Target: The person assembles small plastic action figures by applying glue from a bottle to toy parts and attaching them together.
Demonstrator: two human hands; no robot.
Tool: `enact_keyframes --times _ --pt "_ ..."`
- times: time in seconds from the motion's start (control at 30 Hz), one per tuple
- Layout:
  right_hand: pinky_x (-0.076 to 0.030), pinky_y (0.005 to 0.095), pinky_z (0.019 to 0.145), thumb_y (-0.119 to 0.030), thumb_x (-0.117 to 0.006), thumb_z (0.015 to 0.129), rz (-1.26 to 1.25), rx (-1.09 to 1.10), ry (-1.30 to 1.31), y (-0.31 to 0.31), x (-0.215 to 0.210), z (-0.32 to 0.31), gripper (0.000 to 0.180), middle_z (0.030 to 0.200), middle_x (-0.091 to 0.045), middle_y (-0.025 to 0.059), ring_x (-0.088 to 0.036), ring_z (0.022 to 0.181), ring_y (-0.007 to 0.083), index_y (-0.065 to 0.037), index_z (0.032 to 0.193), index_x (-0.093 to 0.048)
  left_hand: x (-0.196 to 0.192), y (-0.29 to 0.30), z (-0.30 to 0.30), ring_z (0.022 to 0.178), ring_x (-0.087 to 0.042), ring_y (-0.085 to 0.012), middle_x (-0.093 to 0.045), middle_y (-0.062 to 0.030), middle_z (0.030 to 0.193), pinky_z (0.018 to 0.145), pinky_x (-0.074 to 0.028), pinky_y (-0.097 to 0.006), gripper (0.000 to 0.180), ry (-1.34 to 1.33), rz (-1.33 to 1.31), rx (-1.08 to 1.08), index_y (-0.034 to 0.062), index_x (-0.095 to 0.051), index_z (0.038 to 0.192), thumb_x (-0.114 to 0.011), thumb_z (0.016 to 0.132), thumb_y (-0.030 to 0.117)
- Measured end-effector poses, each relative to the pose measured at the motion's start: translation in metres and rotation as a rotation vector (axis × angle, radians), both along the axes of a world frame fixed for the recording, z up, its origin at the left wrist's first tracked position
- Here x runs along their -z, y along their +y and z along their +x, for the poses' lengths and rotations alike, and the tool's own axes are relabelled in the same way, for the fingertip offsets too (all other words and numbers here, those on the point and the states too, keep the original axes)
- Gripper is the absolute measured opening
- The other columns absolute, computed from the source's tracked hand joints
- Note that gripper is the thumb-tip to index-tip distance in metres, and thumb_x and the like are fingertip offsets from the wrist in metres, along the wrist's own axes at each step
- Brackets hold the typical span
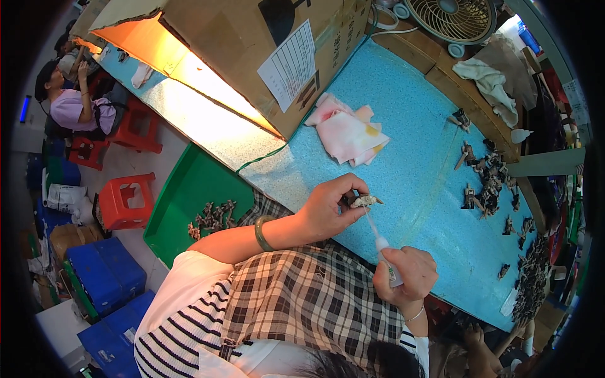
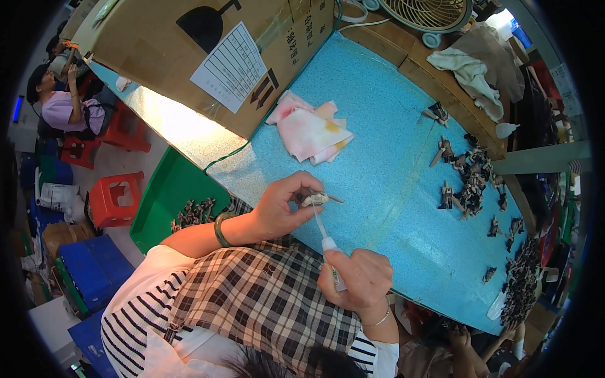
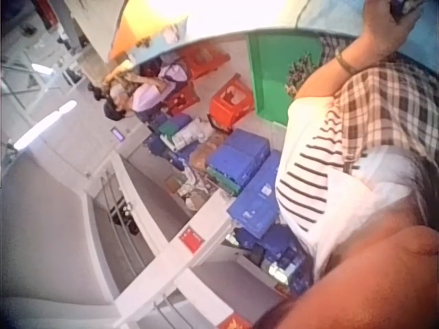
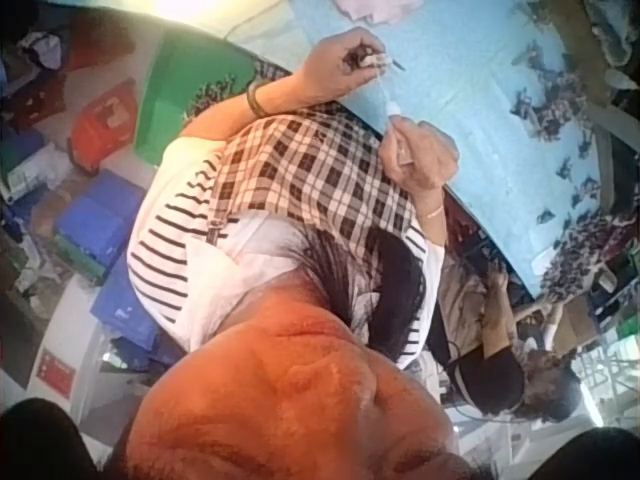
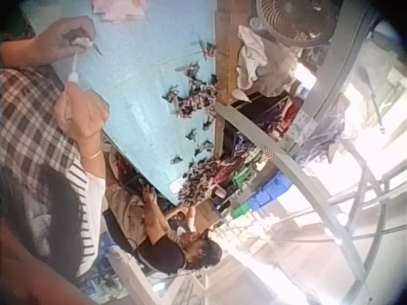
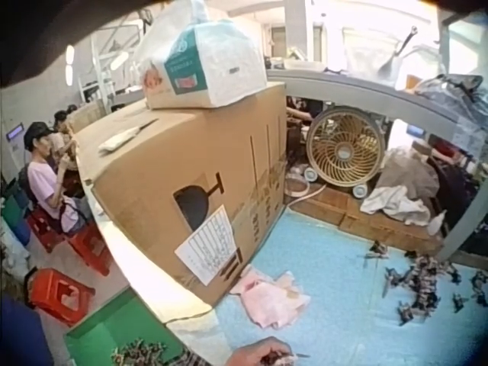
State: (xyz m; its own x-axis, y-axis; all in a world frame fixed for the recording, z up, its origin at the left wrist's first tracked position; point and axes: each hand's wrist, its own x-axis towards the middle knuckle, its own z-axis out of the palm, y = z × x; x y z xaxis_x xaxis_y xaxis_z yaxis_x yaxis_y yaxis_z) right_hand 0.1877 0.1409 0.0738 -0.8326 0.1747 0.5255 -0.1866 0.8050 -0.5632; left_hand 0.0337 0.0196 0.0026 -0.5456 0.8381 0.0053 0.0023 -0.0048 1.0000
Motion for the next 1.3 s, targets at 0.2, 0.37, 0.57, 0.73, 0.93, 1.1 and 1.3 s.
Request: enact_keyframes --times 0.2,0.37,0.57,0.73,0.93,1.1,1.3 --pt "-0.04 0.0287 0.041 -0.004 -0.062 0.063 -0.011 0.029 0.003 -0.0001 0.0009 0.0027 0.021 0.056 -0.055 0.0099 -0.053 0.043 0.0214 -0.001 0.084 -0.062 0.0024 -0.0007 -0.0007 0.076 -0.054 -0.0052 -0.057 -0.0015 0.092 0.064 -0.045 -0.02 0.026 -0.003 -0.004 -0.002 0.0031 -0.053 0.102 -0.066 0.08 -0.002" --pt "-0.042 0.0293 0.042 -0.004 -0.063 0.064 -0.015 0.034 0.028 0.001 0.003 0.0057 0.022 0.056 -0.056 0.0107 -0.054 0.044 0.0225 -0.001 0.085 -0.062 0.0052 -0.0015 -0.0005 0.076 -0.053 -0.0046 -0.057 -0.0013 0.091 0.065 -0.046 -0.02 0.027 -0.05 -0.002 -0.014 0.0034 -0.052 0.103 -0.065 0.08 -0.002" --pt "-0.045 0.0296 0.045 -0.006 -0.063 0.066 -0.048 0.091 -0.001 0.0006 0.0024 0.0075 0.021 0.059 -0.059 0.0116 -0.058 0.047 0.0234 0.001 0.086 -0.063 0.0049 -0.0001 0.0002 0.076 -0.053 -0.0039 -0.056 -0.0009 0.091 0.066 -0.046 -0.02 0.026 -0.065 0.002 -0.016 0.0035 -0.052 0.103 -0.065 0.081 -0.001" --pt "-0.046 0.0301 0.045 -0.006 -0.063 0.066 -0.029 0.093 -0.002 0.0003 0.0014 0.0055 0.019 0.061 -0.061 0.0112 -0.059 0.048 0.024 0.001 0.083 -0.063 0.0035 0.0021 0.0016 0.067 -0.054 -0.0058 -0.059 -0.0019 0.081 0.056 -0.045 -0.021 0.023 0.006 0.051 -0.07 0.0043 -0.052 0.097 -0.067 0.08 0.003" --pt "-0.046 0.0299 0.045 -0.006 -0.063 0.066 -0.01 0.095 -0.003 -0.0003 0.0029 0.005 0.019 0.061 -0.061 0.0112 -0.059 0.048 0.0238 0.001 0.083 -0.063 0.003 0.001 0.0014 0.067 -0.054 -0.0059 -0.058 -0.0021 0.081 0.055 -0.045 -0.02 0.023 0.011 0.055 -0.071 0.0042 -0.052 0.097 -0.067 0.081 0.004" --pt "-0.044 0.0294 0.044 -0.006 -0.063 0.065 -0.031 0.086 0.012 -0.003 0.0017 0.0044 0.02 0.059 -0.059 0.011 -0.058 0.047 0.0226 0.001 0.084 -0.063 0.0073 -0.0022 0.001 0.066 -0.053 -0.0055 -0.058 -0.0019 0.081 0.056 -0.044 -0.021 0.023 -0.017 0.059 -0.065 0.004 -0.052 0.098 -0.067 0.081 0.004" --pt "-0.041 0.0291 0.042 -0.006 -0.063 0.065 0.002 0.027 0.021 0.0019 0.0021 0.0057 0.02 0.056 -0.056 0.0089 -0.054 0.044 0.0216 0.0 0.085 -0.062 0.0051 -0.0006 0.0001 0.082 -0.054 -0.0046 -0.055 -0.0012 0.093 0.073 -0.046 -0.021 0.026 -0.218 0.013 0.029 0.0034 -0.049 0.105 -0.062 0.083 -0.002"
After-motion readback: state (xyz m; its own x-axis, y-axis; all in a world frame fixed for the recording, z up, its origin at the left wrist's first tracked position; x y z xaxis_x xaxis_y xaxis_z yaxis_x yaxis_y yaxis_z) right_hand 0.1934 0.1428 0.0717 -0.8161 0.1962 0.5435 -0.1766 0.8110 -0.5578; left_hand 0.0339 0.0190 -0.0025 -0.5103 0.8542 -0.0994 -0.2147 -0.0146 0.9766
